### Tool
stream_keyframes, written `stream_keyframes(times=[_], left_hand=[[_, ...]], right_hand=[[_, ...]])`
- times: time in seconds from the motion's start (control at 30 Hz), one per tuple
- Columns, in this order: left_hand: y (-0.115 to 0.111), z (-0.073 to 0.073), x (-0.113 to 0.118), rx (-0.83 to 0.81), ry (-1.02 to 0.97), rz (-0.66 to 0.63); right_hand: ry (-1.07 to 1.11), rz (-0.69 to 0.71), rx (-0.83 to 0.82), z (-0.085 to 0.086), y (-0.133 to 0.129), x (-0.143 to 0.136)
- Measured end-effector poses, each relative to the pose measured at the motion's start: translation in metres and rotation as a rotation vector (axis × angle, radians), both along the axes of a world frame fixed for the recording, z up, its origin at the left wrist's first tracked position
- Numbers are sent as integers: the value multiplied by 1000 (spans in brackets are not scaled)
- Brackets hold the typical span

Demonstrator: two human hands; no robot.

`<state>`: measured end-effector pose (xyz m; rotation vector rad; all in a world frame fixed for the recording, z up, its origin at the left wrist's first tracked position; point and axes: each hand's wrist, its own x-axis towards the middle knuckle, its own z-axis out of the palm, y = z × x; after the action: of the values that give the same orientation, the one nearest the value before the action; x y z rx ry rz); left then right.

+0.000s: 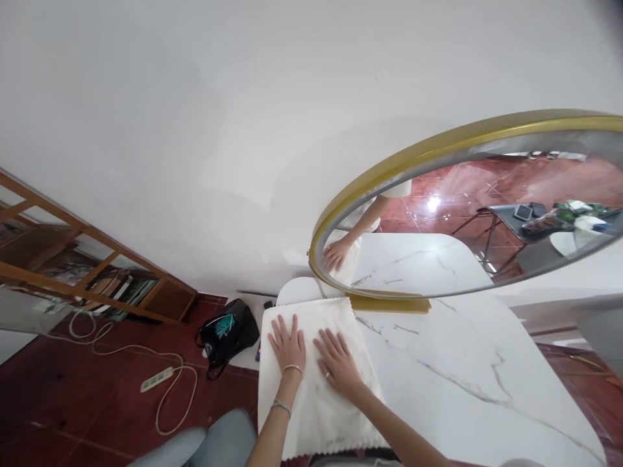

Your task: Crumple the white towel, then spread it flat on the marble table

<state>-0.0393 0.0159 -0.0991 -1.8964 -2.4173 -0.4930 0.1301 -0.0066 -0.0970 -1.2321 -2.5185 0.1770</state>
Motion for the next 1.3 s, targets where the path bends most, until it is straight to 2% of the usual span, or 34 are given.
stream_keyframes(times=[0.13, 0.2, 0.3, 0.5, 0.57, 0.63, 0.7, 0.77, 0.87, 0.93, 1.0, 1.07, 1.17, 1.3], left_hand=[[14, -5, 16, -20, -37, -371], [31, -6, 22, -8, -30, -457], [66, -3, 25, -14, -7, -489], [142, 7, 20, -91, 11, -537], [154, 10, 19, -97, 8, -538], [156, 12, 16, -102, 1, -525], [146, 13, 10, -119, -5, -460], [121, 14, 0, -143, -5, -344], [60, 13, -23, -141, 24, -174], [12, 12, -36, -101, 54, -107], [-34, 11, -44, -47, 69, -114], [-70, 9, -44, 10, 78, -136], [-104, 7, -34, 66, 98, -103], [-131, 2, -20, 37, 106, -51]], right_hand=[[-61, -83, -10, 2, -32, 25], [-73, -144, -14, 1, -33, 24], [-50, -237, -19, -4, -13, 11], [-24, -356, -44, -13, 51, -18], [-26, -362, -64, -13, 64, -20], [-34, -350, -78, -11, 68, -20], [-42, -286, -77, -8, 68, -17], [-45, -160, -62, -3, 66, -14], [-38, 9, -45, 4, 63, -12], [-29, 42, -51, 8, 62, -13], [-17, 44, -65, 9, 60, -15], [-7, 59, -71, 10, 56, -18], [8, 105, -52, 9, 42, -21], [37, 160, -40, 7, 15, -11]])
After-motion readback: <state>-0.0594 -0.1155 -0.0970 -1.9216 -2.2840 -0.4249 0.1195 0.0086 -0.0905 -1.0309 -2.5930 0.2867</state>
